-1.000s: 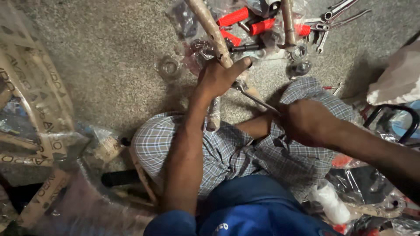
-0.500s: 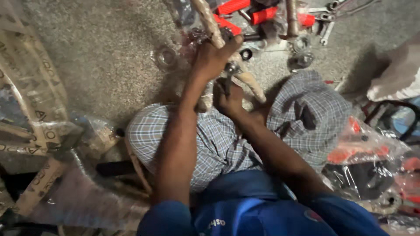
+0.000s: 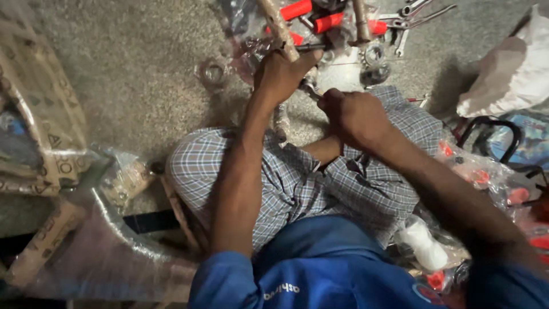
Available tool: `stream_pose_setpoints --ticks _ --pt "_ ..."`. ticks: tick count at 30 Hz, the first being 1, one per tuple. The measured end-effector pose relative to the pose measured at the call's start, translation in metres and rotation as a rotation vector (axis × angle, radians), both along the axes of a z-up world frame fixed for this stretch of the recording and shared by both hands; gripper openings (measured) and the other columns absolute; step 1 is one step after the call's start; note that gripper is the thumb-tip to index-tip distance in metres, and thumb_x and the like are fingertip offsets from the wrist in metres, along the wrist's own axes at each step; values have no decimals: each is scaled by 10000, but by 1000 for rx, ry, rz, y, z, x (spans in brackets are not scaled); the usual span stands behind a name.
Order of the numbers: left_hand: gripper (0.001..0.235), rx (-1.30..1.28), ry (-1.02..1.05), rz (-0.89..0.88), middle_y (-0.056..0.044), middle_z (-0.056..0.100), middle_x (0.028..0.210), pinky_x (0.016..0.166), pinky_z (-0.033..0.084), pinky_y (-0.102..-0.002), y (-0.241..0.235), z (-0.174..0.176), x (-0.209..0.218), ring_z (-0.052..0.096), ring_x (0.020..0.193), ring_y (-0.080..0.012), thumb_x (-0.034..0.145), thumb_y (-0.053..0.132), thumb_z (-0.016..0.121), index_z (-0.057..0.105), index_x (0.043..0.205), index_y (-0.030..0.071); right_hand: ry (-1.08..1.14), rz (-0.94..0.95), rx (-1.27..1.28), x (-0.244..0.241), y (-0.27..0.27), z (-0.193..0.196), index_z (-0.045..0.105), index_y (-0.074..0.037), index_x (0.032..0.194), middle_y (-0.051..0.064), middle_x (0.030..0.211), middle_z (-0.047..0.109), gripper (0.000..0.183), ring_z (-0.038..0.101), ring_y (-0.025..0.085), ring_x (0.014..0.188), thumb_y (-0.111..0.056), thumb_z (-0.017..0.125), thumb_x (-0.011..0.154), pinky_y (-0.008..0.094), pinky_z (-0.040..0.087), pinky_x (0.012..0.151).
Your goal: The person is assembling a bicycle frame, specifically tightening the handlebar stem using a wrench. They are sitting on the floor surrounded by tools and bicycle parts, repeatedly adjusting the wrench to secure the handlebar to the frame.
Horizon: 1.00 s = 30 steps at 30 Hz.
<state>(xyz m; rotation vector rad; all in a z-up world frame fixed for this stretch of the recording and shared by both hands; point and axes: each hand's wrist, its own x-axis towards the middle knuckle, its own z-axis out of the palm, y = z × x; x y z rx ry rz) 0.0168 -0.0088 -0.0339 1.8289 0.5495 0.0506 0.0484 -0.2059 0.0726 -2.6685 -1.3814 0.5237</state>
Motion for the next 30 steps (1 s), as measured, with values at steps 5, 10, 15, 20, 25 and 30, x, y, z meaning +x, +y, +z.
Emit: stream_pose_setpoints --ticks 5,10,15,20,25,30 --pt "706 -60 179 -44 -108 657 582 603 526 -434 4 33 -11 657 559 -245 781 725 683 689 657 30 -12 52 -219 12 11 15 662 -91 993 192 691 677 267 669 428 618 -348 590 1007 552 500 534" --pt "674 -90 272 -55 -120 691 626 667 544 -428 18 28 -10 693 611 -264 801 709 684 726 692 45 166 43 -374 27 -26 17 658 -82 1105 222 665 683 299 671 440 606 -289 635 890 545 524 551" --pt "581 -111 104 -36 -130 753 771 728 543 -409 22 16 1 729 753 -263 748 660 717 778 905 104 320 -97 -154 11 -84 -35 698 -89 1129 217 743 693 260 680 411 640 -150 634 884 505 534 585" --pt "566 -174 205 -52 -131 774 782 755 540 -389 26 3 14 738 755 -253 765 639 701 785 921 102 437 -436 502 -62 -10 -185 693 -15 1142 159 943 736 206 730 301 810 -151 620 1005 412 565 706" --pt "576 -142 107 -56 -141 715 669 616 521 -418 20 -11 9 665 620 -230 804 621 713 741 812 46 471 -638 749 -89 39 -254 683 5 1082 186 828 637 190 612 238 757 -129 604 972 393 515 713" --pt "658 4 195 -33 -141 636 572 543 495 -431 19 -12 6 629 542 -224 804 660 742 693 697 13 972 -691 786 -61 2 -154 600 -69 1300 174 947 652 320 637 207 777 -145 620 989 386 533 574"
